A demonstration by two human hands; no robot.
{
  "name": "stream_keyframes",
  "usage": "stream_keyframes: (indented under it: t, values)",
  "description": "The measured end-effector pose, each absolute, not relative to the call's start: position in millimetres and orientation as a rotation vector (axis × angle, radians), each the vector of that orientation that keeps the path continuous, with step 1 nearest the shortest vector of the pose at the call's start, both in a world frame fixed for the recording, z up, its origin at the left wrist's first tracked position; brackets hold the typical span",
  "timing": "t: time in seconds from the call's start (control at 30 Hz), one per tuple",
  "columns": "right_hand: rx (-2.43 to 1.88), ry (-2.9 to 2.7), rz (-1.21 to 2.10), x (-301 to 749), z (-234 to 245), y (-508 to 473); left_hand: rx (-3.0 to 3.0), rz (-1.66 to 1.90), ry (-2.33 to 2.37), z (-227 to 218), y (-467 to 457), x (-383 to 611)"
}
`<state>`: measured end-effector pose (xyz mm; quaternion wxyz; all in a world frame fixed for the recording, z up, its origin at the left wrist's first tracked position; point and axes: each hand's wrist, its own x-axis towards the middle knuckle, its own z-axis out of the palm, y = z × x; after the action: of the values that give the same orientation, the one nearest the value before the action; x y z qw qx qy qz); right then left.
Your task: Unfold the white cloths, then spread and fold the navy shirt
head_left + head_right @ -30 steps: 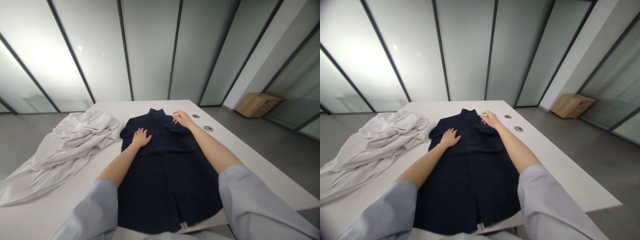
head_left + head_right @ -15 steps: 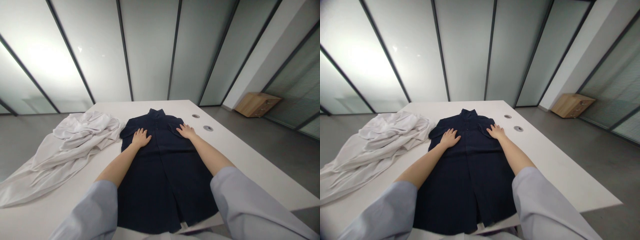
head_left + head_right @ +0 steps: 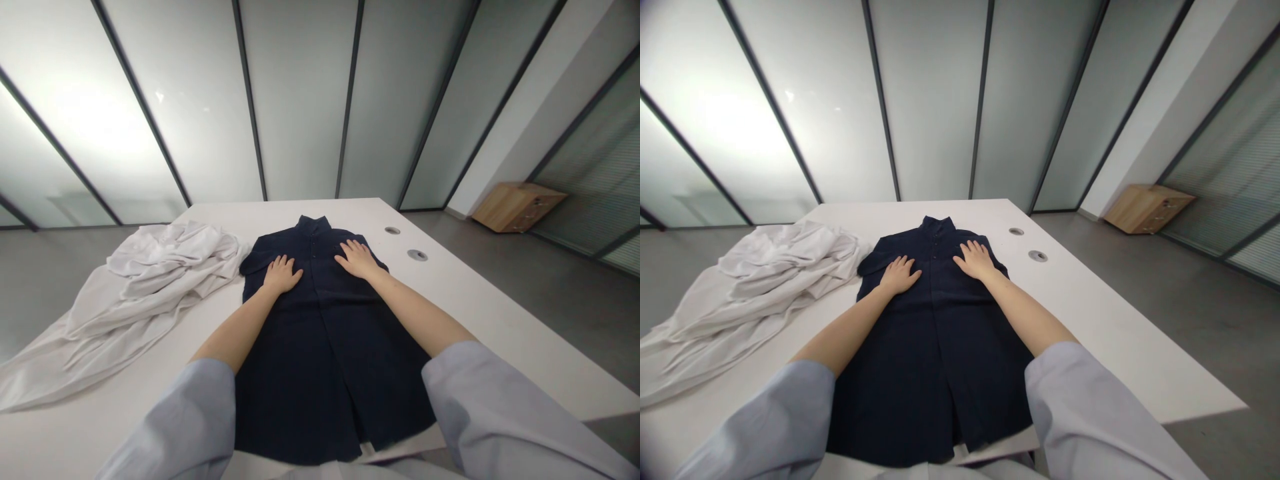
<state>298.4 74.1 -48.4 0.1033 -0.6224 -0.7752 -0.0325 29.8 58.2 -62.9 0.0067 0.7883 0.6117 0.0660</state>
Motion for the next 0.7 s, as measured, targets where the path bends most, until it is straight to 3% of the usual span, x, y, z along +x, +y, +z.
stream_keyframes:
  t: [0.2, 0.7]
  values:
    - [-1.758, -2.398, -0.018, 284, -59, 54, 2.507, 0.350, 1.895, -60, 47, 27]
    - [-1.792, -2.296, -0.031, 286, -60, 49, 2.489, 0.320, 1.885, -59, 44, 24]
